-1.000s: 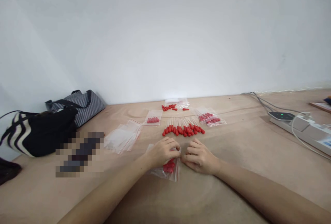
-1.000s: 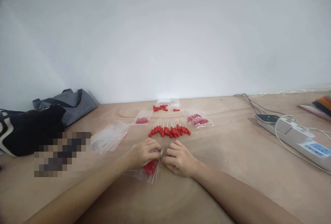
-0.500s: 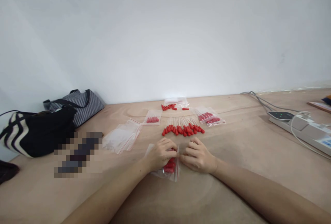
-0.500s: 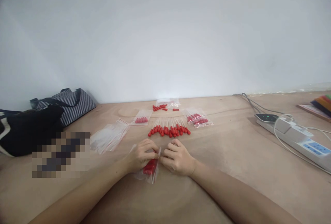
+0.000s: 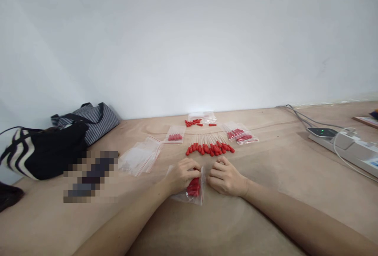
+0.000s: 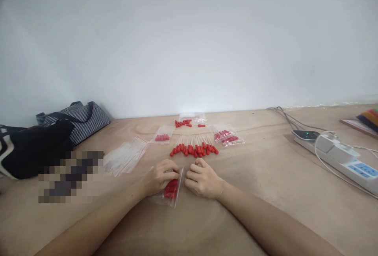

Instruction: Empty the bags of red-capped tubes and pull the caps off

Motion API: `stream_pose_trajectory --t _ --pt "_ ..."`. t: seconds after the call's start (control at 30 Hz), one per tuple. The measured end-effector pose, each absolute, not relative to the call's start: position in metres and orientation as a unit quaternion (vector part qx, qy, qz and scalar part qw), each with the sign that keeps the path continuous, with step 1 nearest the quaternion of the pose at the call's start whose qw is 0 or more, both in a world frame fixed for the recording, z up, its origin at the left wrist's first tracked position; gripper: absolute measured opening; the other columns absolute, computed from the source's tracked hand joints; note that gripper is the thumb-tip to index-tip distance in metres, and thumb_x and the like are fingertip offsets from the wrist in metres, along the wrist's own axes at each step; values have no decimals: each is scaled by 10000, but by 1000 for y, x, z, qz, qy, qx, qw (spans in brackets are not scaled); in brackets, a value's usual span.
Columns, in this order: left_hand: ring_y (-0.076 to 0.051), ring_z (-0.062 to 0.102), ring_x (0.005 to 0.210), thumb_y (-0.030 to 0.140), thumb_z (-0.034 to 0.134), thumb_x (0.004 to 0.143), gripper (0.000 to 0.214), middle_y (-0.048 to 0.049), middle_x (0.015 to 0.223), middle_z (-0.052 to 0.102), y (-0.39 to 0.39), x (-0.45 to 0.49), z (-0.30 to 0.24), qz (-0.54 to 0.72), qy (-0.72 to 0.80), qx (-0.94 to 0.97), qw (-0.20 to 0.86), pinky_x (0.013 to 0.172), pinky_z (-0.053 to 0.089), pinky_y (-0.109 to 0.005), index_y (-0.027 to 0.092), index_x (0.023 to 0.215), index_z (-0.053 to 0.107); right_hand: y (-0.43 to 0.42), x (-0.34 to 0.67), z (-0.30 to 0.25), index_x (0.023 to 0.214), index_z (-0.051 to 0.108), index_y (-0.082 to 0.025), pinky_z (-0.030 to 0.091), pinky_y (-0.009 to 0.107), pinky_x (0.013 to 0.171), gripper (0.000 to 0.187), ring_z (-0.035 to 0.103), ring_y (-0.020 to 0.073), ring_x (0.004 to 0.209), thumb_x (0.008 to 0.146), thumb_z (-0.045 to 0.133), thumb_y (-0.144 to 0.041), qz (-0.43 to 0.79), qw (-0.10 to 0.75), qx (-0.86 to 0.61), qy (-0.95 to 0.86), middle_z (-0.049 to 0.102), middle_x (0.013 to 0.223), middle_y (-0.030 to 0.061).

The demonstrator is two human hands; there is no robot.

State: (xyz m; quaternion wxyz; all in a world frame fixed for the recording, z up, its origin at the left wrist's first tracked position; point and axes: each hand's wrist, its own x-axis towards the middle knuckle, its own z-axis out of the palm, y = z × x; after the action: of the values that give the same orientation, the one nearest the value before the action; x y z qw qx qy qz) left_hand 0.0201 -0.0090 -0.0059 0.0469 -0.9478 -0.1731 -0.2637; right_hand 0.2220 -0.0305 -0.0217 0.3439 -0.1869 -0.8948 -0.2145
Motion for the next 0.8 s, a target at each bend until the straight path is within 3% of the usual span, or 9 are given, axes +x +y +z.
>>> stream_pose_trajectory --t 0.13,0.37,0.8 --pt "-107 516 697 118 349 840 282 -34 766 613 -10 22 -7 -269 -172 -947 41 668 400 -233 175 703 589 -30 218 -19 702 565 -196 266 295 681 232 347 110 622 844 388 -149 -234 347 -182 -890 470 568 -20" --pt "-114 541 775 107 337 844 264 -36 856 642 -8 22 -4 -242 -162 -956 36 719 405 -242 169 755 578 -27 215 -18 657 558 -178 254 303 658 281 342 109 628 849 367 -108 -277 343 -185 -878 462 564 -15" --pt "-117 480 697 135 454 843 159 -1 704 601 2 26 -1 -227 -114 -945 208 687 370 -280 169 751 579 -22 214 -24 576 496 -162 244 306 687 319 321 105 624 849 341 -102 -257 364 -189 -875 439 544 -21"
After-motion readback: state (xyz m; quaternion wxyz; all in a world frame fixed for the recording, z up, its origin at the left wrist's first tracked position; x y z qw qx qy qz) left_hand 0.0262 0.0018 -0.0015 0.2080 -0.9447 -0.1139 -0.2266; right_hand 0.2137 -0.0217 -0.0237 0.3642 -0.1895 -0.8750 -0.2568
